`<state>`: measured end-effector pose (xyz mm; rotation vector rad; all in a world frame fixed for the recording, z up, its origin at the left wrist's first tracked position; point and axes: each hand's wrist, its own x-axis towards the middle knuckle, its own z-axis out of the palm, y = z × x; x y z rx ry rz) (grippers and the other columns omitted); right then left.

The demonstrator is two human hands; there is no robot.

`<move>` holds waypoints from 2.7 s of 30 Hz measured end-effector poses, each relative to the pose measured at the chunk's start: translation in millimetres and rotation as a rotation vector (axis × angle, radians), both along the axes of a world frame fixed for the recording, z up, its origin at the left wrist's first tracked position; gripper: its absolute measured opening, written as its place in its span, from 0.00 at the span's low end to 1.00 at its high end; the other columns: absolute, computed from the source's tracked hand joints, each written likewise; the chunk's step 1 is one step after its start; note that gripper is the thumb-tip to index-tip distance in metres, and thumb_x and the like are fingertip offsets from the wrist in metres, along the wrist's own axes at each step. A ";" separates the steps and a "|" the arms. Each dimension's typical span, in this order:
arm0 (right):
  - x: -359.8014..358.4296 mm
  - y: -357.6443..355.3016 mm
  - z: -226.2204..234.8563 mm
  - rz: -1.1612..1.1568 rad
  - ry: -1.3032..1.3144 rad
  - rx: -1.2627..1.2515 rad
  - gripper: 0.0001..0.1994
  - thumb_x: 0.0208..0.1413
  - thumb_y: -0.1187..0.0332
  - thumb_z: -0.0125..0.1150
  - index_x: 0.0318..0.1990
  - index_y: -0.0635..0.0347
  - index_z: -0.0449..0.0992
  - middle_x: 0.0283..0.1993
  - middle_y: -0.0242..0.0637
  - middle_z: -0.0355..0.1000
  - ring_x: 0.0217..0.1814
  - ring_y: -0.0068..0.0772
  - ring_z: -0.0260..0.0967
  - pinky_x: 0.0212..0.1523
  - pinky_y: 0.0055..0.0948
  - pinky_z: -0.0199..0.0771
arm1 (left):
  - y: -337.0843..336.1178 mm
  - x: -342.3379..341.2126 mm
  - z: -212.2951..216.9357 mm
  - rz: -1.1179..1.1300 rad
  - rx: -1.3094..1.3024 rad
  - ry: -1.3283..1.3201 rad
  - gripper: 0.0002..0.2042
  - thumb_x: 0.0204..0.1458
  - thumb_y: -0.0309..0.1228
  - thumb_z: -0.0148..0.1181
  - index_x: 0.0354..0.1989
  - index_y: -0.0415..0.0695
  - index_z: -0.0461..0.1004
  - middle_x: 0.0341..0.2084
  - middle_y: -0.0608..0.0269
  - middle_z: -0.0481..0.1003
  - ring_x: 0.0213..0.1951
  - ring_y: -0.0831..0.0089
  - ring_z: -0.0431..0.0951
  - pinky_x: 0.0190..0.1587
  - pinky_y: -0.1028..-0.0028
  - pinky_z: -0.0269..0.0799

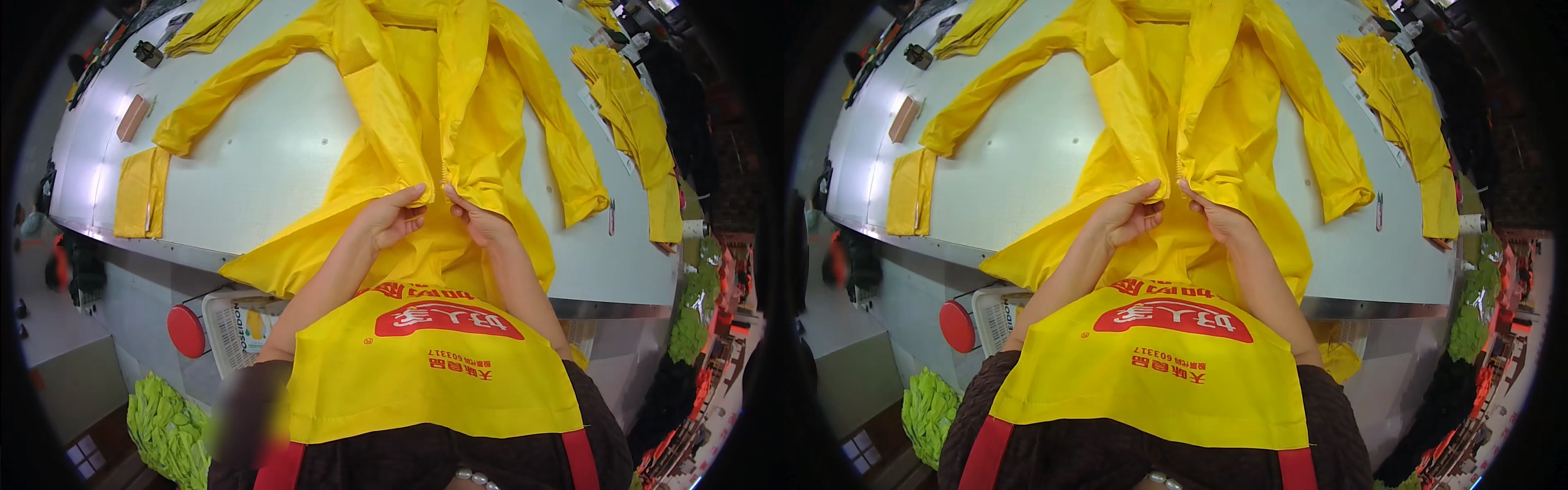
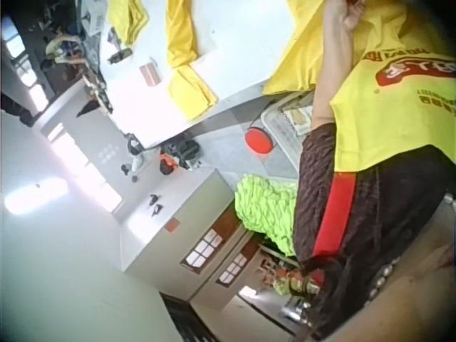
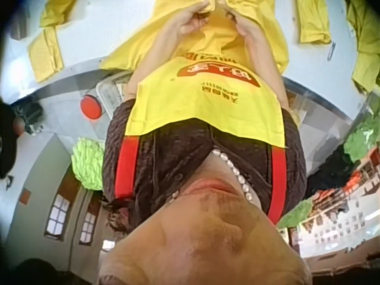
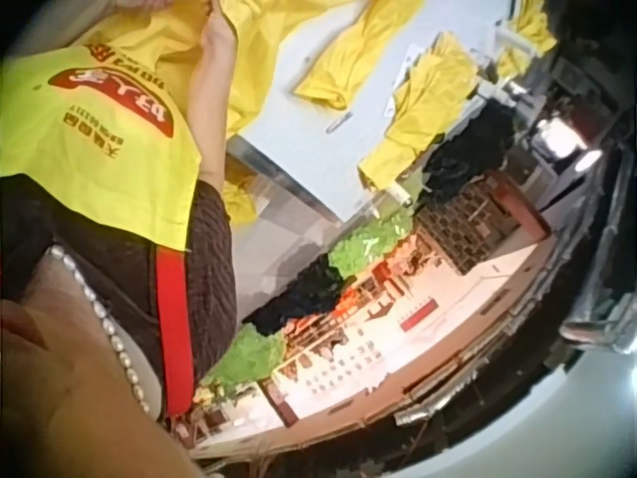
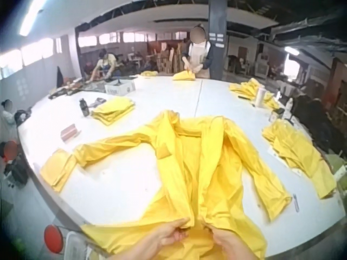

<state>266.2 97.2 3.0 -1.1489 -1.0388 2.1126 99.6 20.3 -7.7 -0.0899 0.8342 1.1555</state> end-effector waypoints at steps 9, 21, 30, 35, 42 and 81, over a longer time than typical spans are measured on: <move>7.1 -19.5 -6.6 -0.028 0.161 -0.160 0.08 0.48 0.71 0.62 0.36 0.57 0.73 0.31 0.27 0.71 0.30 0.19 0.69 0.30 0.16 0.74 | 5.2 24.3 -12.3 0.270 0.166 -0.122 0.08 0.51 0.29 0.57 0.38 0.41 0.70 0.34 0.61 0.74 0.36 0.72 0.72 0.42 0.73 0.71; -0.7 -24.2 -17.2 -0.146 0.202 -0.096 0.08 0.49 0.71 0.62 0.37 0.56 0.73 0.31 0.27 0.72 0.30 0.19 0.69 0.31 0.16 0.72 | 3.3 36.8 -11.4 0.224 0.138 -0.043 0.08 0.53 0.31 0.55 0.37 0.40 0.70 0.29 0.62 0.74 0.31 0.74 0.73 0.39 0.75 0.72; 9.7 -33.8 -6.8 0.124 0.127 -0.374 0.06 0.54 0.66 0.57 0.31 0.57 0.71 0.25 0.29 0.69 0.27 0.21 0.67 0.29 0.19 0.69 | -3.1 35.4 -20.5 0.251 0.089 0.096 0.07 0.49 0.32 0.61 0.31 0.43 0.73 0.22 0.68 0.71 0.25 0.78 0.69 0.29 0.80 0.66; 1.7 -56.5 57.9 0.371 -0.536 1.183 0.08 0.46 0.70 0.59 0.31 0.63 0.67 0.27 0.40 0.66 0.28 0.39 0.67 0.30 0.31 0.70 | -4.1 30.7 -16.5 0.259 0.049 0.129 0.08 0.46 0.32 0.64 0.29 0.44 0.73 0.21 0.69 0.70 0.24 0.79 0.68 0.28 0.80 0.65; -0.6 -13.8 46.9 0.468 -0.771 1.580 0.03 0.43 0.73 0.55 0.25 0.61 0.67 0.25 0.40 0.66 0.31 0.41 0.68 0.27 0.35 0.71 | -3.4 28.1 -10.6 0.234 0.044 0.178 0.06 0.49 0.31 0.60 0.29 0.43 0.71 0.20 0.68 0.70 0.22 0.79 0.68 0.27 0.80 0.68; 362.4 -67.5 -8.2 1.567 -1.217 0.252 0.17 0.46 0.66 0.53 0.47 0.46 0.72 0.45 0.40 0.71 0.48 0.45 0.67 0.46 0.39 0.66 | 0.0 -272.8 -64.2 0.504 -0.444 1.328 0.13 0.52 0.37 0.54 0.29 0.37 0.73 0.21 0.66 0.71 0.24 0.74 0.67 0.26 0.73 0.63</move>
